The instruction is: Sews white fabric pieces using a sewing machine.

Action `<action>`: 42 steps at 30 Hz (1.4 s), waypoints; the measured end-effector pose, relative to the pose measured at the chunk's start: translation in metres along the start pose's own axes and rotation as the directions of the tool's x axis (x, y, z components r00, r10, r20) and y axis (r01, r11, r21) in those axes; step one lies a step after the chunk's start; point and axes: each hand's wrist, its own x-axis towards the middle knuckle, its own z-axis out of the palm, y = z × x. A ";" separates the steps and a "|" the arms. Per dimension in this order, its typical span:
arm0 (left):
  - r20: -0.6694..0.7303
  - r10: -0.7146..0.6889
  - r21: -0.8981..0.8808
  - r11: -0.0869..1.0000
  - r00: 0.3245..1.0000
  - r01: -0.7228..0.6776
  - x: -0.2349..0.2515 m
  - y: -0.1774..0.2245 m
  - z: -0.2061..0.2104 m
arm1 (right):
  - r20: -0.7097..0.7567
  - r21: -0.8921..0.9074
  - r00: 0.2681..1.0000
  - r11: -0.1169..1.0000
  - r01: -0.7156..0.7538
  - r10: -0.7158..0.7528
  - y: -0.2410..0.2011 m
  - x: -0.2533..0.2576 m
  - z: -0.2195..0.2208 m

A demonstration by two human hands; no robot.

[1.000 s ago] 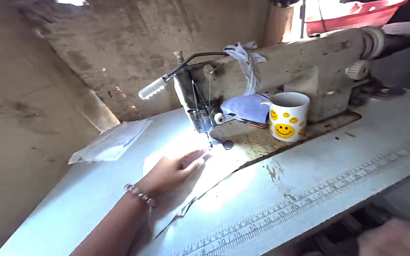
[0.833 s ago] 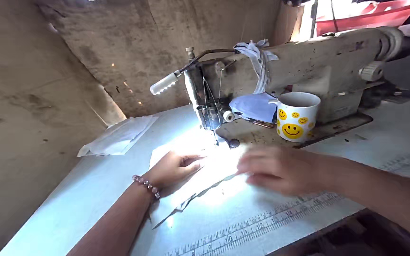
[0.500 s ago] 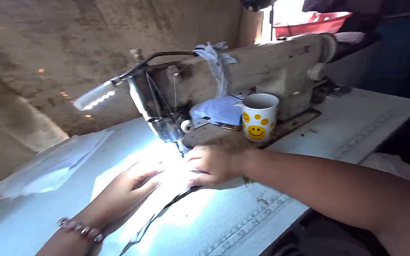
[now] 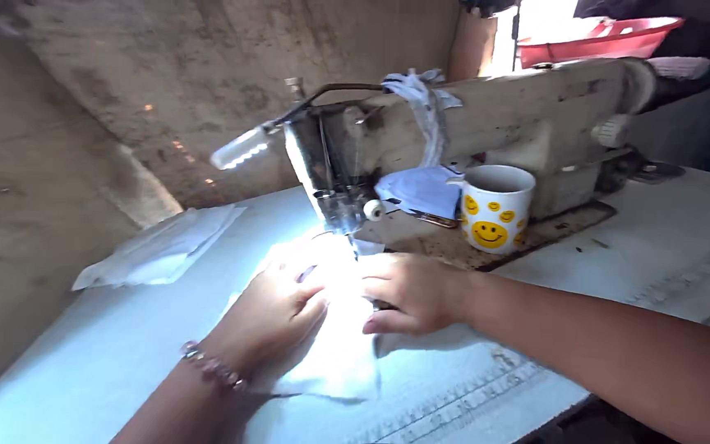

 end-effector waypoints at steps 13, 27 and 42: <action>0.039 0.194 -0.288 0.942 0.980 -0.175 -0.002 -0.002 -0.003 | 0.138 -0.033 0.965 0.975 -0.220 0.223 0.001 -0.003 -0.011; 0.101 0.013 -0.272 0.962 0.995 0.015 0.008 -0.012 -0.008 | -0.040 -0.067 0.999 0.997 -0.028 0.026 0.003 -0.002 0.007; 0.019 -0.019 -0.269 0.963 1.000 0.024 0.006 0.002 -0.016 | -0.043 0.026 0.998 0.999 0.037 -0.036 -0.012 0.004 0.007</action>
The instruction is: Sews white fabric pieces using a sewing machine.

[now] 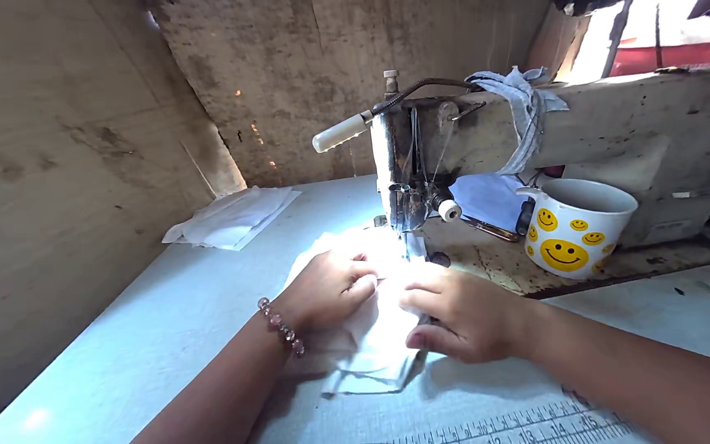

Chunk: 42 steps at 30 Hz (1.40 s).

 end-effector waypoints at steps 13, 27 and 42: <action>0.269 -0.134 -0.368 0.901 0.954 0.231 0.001 0.002 -0.003 | -0.100 -0.156 0.995 0.987 -0.031 0.015 0.005 -0.006 0.003; 0.066 -0.163 -0.032 0.986 0.984 0.165 0.014 0.009 0.007 | -0.065 -0.196 0.988 0.968 -0.153 0.143 0.009 -0.004 0.000; 0.004 -0.263 -0.160 0.952 0.965 0.260 0.008 0.025 0.010 | -0.105 -0.102 0.994 0.994 -0.039 0.028 0.019 -0.007 -0.002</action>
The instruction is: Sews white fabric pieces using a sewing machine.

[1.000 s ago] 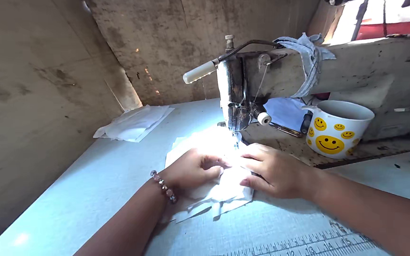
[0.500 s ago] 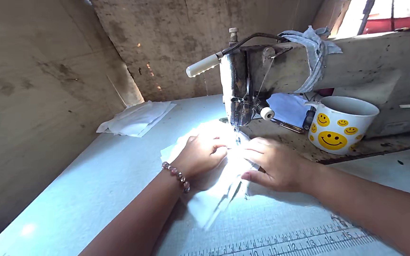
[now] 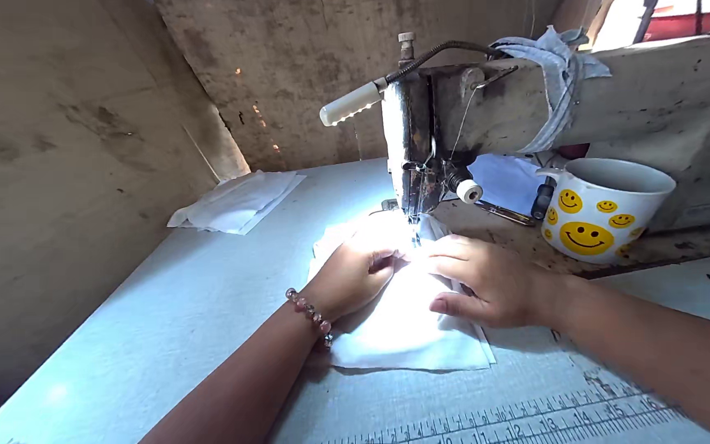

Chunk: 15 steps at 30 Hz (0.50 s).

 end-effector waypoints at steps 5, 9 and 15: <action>-0.023 0.193 0.192 0.964 0.981 -0.185 0.002 -0.005 0.003 | 0.019 -0.063 0.999 0.998 -0.032 0.033 0.002 -0.001 -0.004; -0.097 0.285 0.294 0.923 0.953 -0.246 0.006 -0.010 0.009 | 0.130 -0.098 0.985 0.990 -0.099 0.112 0.007 0.001 -0.011; -0.031 0.118 0.380 0.920 0.993 -0.097 0.005 -0.005 0.005 | 0.179 -0.138 0.956 0.968 -0.211 0.234 0.019 0.003 -0.008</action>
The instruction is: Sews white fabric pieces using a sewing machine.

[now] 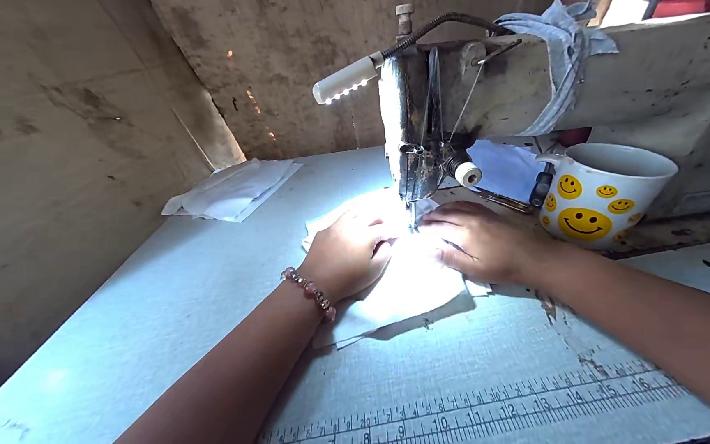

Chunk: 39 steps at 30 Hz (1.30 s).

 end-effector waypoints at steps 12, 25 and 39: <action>-0.018 0.114 0.087 0.990 0.993 -0.112 -0.006 -0.012 -0.004 | -0.124 0.084 0.973 0.975 0.204 -0.193 -0.020 -0.012 0.002; -0.050 0.271 -0.121 0.954 0.961 -0.275 -0.015 -0.017 -0.005 | -0.175 -0.024 0.960 0.976 0.217 -0.218 -0.011 -0.007 -0.011; -0.109 0.435 -0.045 0.896 0.894 -0.441 -0.021 0.010 0.001 | -0.226 -0.053 0.910 0.938 0.344 -0.346 -0.003 -0.013 0.000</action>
